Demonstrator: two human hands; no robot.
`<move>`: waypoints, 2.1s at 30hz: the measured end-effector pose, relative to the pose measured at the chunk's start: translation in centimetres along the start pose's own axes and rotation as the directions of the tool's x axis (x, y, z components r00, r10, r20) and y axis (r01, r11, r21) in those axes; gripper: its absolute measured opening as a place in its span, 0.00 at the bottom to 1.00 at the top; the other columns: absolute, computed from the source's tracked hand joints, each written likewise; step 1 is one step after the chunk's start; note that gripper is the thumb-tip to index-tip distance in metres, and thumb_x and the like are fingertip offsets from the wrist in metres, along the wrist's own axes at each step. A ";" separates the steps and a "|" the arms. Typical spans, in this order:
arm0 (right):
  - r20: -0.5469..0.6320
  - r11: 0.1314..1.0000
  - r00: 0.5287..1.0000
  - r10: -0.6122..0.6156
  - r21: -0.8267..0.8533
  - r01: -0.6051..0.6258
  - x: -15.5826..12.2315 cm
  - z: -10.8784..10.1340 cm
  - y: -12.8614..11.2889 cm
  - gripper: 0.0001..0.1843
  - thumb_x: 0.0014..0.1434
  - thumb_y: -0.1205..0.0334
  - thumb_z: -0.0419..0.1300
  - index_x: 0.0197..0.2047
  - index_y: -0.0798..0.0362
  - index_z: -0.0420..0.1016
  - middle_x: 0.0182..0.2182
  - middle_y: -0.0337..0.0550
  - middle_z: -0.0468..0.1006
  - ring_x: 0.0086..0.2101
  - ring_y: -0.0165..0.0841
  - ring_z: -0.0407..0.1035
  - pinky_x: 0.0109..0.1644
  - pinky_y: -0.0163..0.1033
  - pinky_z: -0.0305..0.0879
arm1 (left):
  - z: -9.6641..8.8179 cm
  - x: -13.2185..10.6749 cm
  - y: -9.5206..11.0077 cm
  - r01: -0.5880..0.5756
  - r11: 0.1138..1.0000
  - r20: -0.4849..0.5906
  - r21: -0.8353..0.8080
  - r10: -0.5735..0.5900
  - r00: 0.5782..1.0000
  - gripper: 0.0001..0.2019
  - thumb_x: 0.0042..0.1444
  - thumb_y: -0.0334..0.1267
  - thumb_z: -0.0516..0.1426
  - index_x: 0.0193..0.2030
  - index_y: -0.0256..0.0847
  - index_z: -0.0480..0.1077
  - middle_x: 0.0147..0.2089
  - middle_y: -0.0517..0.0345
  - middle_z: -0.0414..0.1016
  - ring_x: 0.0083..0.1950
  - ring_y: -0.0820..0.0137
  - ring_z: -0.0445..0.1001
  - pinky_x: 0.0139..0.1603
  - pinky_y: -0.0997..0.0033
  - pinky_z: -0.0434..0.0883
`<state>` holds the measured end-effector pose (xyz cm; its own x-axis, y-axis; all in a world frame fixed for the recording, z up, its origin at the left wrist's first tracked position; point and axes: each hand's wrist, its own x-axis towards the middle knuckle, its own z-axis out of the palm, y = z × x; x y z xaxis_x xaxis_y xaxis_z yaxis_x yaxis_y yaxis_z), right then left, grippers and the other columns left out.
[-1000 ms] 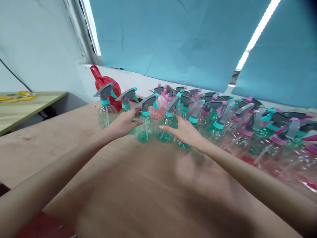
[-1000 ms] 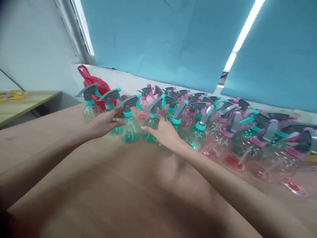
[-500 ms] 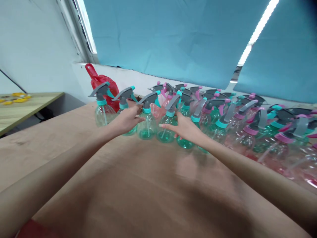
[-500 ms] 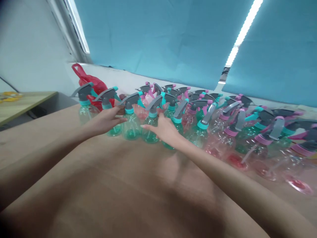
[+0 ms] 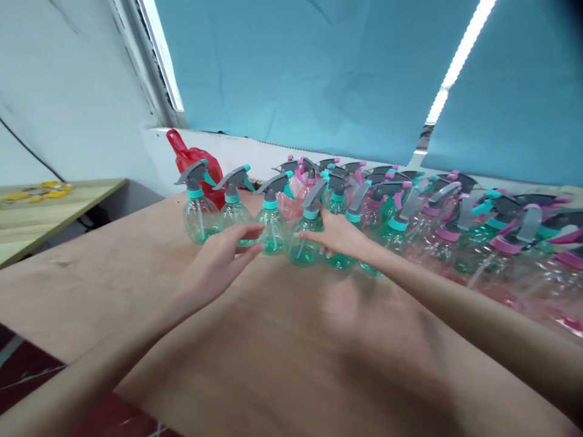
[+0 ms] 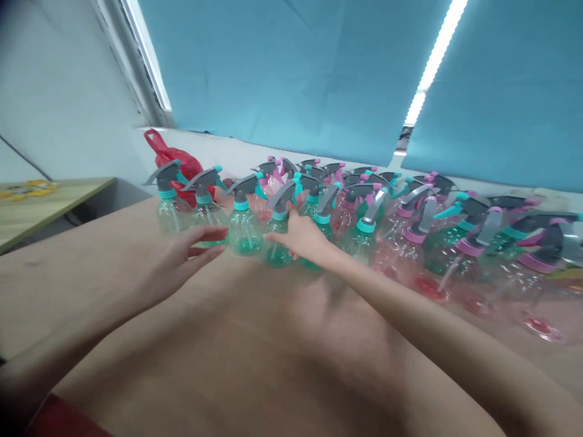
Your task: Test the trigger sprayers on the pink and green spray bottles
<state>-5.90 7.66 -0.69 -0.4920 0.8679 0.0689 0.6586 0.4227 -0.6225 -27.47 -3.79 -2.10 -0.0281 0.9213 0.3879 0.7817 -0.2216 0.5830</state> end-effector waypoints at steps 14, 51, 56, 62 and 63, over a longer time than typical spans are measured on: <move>0.002 0.940 0.973 -0.232 -0.255 0.225 -13.0 -0.2 1.0 0.24 0.62 0.42 0.56 0.51 0.53 0.68 0.45 0.53 0.77 0.35 0.48 0.75 0.34 0.49 0.68 | 6.3 -1.3 10.4 -0.037 0.918 0.115 -0.394 0.089 0.989 0.35 0.53 0.45 0.64 0.64 0.40 0.58 0.63 0.44 0.67 0.60 0.55 0.70 0.60 0.50 0.70; 0.025 0.967 0.999 -0.047 -0.249 0.052 -22.3 -4.0 22.2 0.40 0.63 0.36 0.54 0.70 0.50 0.56 0.70 0.49 0.52 0.67 0.49 0.46 0.68 0.61 0.48 | 15.1 1.5 19.5 -0.075 0.806 0.201 -0.587 0.234 0.951 0.15 0.48 0.30 0.50 0.43 0.44 0.68 0.24 0.68 0.54 0.24 0.73 0.54 0.26 0.72 0.57; 0.063 0.961 0.997 -0.034 -0.272 0.050 -22.4 -4.6 22.0 0.39 0.64 0.37 0.52 0.70 0.51 0.55 0.69 0.48 0.51 0.67 0.49 0.46 0.68 0.62 0.47 | 14.6 1.6 19.7 -0.089 0.853 0.182 -0.515 0.210 0.961 0.12 0.48 0.31 0.51 0.39 0.43 0.68 0.25 0.68 0.57 0.24 0.74 0.55 0.27 0.72 0.59; 0.077 0.958 0.996 -0.044 -0.278 0.064 -22.4 -4.7 21.9 0.41 0.64 0.37 0.52 0.71 0.53 0.53 0.69 0.49 0.50 0.67 0.50 0.45 0.68 0.62 0.46 | 14.5 1.6 19.4 -0.072 0.874 0.216 -0.481 0.197 0.956 0.07 0.50 0.33 0.51 0.35 0.42 0.68 0.24 0.67 0.59 0.23 0.75 0.54 0.25 0.72 0.57; 0.079 0.960 0.996 -0.044 -0.273 0.064 -22.4 -4.7 21.9 0.40 0.64 0.37 0.52 0.71 0.52 0.53 0.69 0.49 0.50 0.67 0.50 0.45 0.68 0.62 0.47 | 14.5 1.6 19.4 -0.071 0.882 0.219 -0.466 0.193 0.956 0.06 0.50 0.33 0.50 0.34 0.43 0.67 0.25 0.67 0.60 0.23 0.74 0.55 0.25 0.72 0.57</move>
<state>22.25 -1.30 -12.16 -0.5641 0.8250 0.0343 0.7561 0.5329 -0.3799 -3.34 -1.98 -0.49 0.2609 0.9083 0.3269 0.4009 -0.4100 0.8193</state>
